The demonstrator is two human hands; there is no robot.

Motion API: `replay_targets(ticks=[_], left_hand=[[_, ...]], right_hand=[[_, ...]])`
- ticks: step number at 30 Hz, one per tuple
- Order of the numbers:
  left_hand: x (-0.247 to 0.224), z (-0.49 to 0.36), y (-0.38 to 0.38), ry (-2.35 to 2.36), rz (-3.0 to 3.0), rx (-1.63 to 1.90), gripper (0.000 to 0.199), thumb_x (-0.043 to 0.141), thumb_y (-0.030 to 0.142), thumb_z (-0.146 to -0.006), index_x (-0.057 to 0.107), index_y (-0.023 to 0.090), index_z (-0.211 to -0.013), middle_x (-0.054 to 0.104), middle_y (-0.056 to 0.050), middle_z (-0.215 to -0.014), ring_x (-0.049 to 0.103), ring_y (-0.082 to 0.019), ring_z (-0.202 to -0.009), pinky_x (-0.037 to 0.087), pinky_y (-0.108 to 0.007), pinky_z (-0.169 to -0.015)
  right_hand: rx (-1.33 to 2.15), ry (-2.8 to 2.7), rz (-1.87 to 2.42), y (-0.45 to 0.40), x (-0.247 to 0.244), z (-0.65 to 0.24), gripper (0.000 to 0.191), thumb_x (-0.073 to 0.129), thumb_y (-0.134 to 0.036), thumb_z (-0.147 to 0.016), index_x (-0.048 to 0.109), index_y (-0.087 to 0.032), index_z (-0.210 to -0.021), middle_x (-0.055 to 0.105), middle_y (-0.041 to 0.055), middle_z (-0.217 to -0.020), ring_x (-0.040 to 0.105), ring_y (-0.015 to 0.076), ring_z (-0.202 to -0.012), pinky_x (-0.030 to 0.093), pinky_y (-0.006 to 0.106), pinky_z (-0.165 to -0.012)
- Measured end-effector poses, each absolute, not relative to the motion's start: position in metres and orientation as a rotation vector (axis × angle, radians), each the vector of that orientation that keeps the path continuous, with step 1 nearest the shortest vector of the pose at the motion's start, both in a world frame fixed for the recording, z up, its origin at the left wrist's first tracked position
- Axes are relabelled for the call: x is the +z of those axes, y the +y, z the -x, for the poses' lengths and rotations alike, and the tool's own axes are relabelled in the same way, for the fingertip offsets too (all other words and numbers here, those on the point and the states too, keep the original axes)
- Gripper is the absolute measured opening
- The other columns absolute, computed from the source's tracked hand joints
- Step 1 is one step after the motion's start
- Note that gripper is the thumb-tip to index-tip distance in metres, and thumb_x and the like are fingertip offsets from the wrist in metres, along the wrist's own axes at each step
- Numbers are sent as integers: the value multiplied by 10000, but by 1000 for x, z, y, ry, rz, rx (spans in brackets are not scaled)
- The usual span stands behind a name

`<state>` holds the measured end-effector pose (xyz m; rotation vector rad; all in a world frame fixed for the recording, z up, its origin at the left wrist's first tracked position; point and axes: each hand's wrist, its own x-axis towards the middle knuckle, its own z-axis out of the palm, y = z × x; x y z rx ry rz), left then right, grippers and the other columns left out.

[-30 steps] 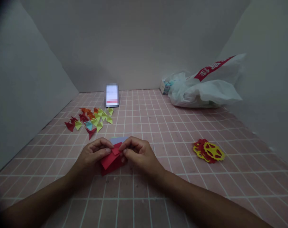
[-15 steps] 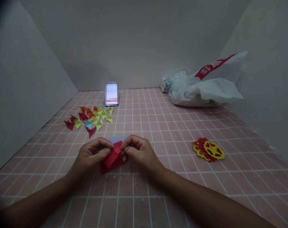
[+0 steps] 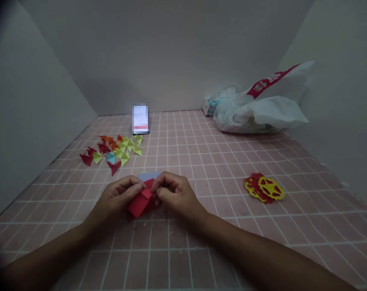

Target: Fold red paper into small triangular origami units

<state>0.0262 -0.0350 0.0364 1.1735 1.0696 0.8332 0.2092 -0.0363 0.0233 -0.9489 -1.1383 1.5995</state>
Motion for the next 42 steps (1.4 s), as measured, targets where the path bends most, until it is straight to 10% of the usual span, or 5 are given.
replay_targets(ticks=[24,42], left_hand=[[38,-29,-30,1125,-1178,816,271,747,377,-743,596,154,-710,610,29,-631,504,-83,-547,384,-190,-532],[42,-25,-33,1142,-1433,709,268,624,388,-830,604,147,-714,587,11,-671,487,-105,-603,385,-226,-581]], right_hand=[[1584,-1229,902,-34,19,-211,127,601,-299,-853,605,-188,-917,583,-27,-681,552,122,-616,429,262,-614],[1406,-1524,1073,-35,20,-210,271,558,-292,-889,559,-174,-645,541,-23,-594,461,91,-523,343,228,-502]])
